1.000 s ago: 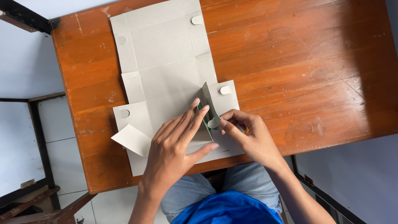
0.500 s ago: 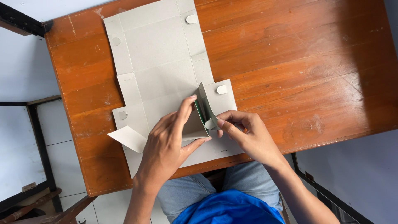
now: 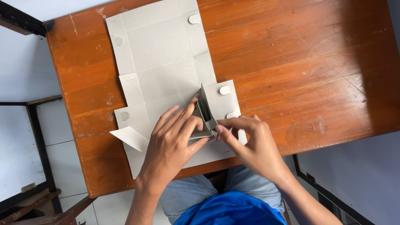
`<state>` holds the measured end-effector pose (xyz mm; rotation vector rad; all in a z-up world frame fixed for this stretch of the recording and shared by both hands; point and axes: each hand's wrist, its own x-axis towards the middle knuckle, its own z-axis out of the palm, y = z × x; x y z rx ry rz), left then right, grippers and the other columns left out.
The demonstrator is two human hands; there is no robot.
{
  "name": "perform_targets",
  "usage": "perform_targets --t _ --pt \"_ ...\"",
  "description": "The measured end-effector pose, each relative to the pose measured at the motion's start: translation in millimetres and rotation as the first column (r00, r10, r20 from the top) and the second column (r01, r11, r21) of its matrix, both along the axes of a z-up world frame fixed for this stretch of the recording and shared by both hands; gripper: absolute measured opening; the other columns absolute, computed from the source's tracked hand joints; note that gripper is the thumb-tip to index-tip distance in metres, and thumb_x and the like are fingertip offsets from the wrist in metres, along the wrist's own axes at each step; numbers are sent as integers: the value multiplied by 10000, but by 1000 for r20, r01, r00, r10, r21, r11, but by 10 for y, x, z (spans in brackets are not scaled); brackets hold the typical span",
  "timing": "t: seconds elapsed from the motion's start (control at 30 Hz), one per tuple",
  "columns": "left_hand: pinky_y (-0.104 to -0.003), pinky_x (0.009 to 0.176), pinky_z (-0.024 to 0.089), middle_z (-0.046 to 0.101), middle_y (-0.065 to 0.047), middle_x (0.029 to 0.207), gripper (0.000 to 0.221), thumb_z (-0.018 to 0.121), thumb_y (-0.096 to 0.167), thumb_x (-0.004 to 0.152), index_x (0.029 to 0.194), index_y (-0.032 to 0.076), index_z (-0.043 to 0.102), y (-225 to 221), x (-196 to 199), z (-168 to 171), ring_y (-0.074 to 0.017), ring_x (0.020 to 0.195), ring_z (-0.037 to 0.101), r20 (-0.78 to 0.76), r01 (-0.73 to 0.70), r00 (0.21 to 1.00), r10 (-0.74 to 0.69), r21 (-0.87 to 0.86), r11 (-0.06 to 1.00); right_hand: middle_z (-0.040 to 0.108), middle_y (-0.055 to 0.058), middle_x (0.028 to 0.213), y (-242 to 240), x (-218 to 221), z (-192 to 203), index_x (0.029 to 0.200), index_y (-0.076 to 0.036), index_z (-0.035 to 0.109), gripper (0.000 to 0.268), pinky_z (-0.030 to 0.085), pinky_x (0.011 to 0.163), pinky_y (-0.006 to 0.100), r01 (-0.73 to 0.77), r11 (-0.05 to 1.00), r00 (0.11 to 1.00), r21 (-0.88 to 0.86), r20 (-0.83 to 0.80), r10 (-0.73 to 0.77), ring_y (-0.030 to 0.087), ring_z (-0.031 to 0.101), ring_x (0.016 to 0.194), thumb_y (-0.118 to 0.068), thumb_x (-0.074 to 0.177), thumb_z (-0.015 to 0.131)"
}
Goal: Assembling a cardboard box by folding flaps and tucking them into slots
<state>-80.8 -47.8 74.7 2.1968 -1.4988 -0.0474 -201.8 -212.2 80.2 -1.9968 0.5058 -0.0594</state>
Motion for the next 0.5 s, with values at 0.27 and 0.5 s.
perform_targets --t 0.27,0.5 --pt "-443 1123 448 614 -175 1396 432 863 275 837 1077 94 552 -17 34 32 -257 1198 648 46 29 998 -30 36 999 575 -32 639 297 -115 -90 1151 -112 760 217 304 627 353 26 761 968 -648 206 142 195 457 599 -247 1001 678" --pt "-457 1094 466 415 -198 1594 305 825 194 919 1135 88 636 34 25 32 -320 1341 575 48 39 998 -38 -21 999 623 -10 743 163 60 100 833 -181 703 262 376 674 376 -46 536 961 -843 110 255 224 533 611 -335 1044 683"
